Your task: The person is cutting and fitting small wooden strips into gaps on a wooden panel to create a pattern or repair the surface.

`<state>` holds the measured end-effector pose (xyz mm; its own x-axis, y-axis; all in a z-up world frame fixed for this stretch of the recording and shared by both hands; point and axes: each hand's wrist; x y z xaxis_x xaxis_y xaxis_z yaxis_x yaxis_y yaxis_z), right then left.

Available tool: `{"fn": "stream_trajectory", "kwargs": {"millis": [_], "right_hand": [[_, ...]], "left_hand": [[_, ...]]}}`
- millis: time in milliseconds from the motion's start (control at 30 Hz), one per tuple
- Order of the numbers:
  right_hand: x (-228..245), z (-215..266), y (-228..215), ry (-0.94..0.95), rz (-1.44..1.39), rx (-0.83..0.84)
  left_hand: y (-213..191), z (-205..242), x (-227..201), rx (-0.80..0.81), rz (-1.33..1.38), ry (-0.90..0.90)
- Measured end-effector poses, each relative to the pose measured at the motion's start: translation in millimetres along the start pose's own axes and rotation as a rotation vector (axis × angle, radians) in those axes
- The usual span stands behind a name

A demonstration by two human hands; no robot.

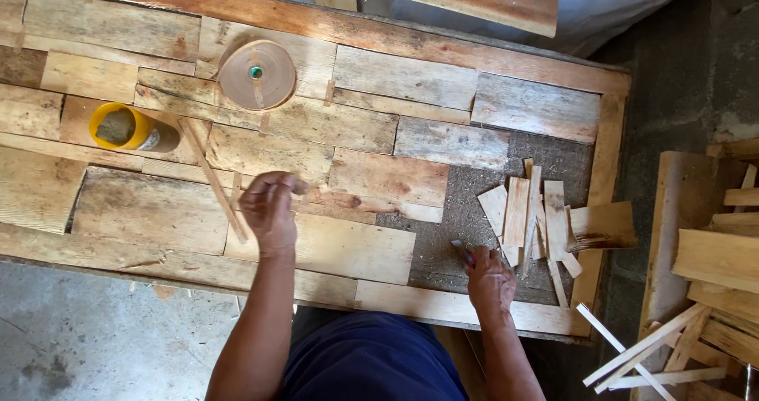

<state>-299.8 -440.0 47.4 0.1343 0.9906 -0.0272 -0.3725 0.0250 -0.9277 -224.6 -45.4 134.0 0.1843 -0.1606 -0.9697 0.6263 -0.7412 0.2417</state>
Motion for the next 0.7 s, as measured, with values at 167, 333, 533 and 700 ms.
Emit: {"fn": "stream_trajectory", "kwargs": {"millis": [167, 333, 533, 700], "right_hand": [[10, -7, -45, 0.038, -0.052, 0.043], [10, -19, -54, -0.033, -0.3, -0.099], [48, -8, -98, -0.332, -0.933, -0.1], [82, 11, -163, -0.741, -1.259, -0.039]], "left_hand": [[27, 39, 8, 0.125, 0.0, -0.085], [38, 72, 31, 0.305, -0.159, 0.034], [63, 106, -13, 0.444, -0.515, -0.007], [70, 118, -41, 0.551, -0.491, 0.226]]}}
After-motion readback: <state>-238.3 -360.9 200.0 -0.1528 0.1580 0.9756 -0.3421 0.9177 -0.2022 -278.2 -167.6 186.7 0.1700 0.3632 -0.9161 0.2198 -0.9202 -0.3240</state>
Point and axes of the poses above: each hand's wrist, its own z-axis away from the middle knuckle, its own y-axis out of the palm, x = y × z, and after that the axes turned 8 degrees about -x, right-handed
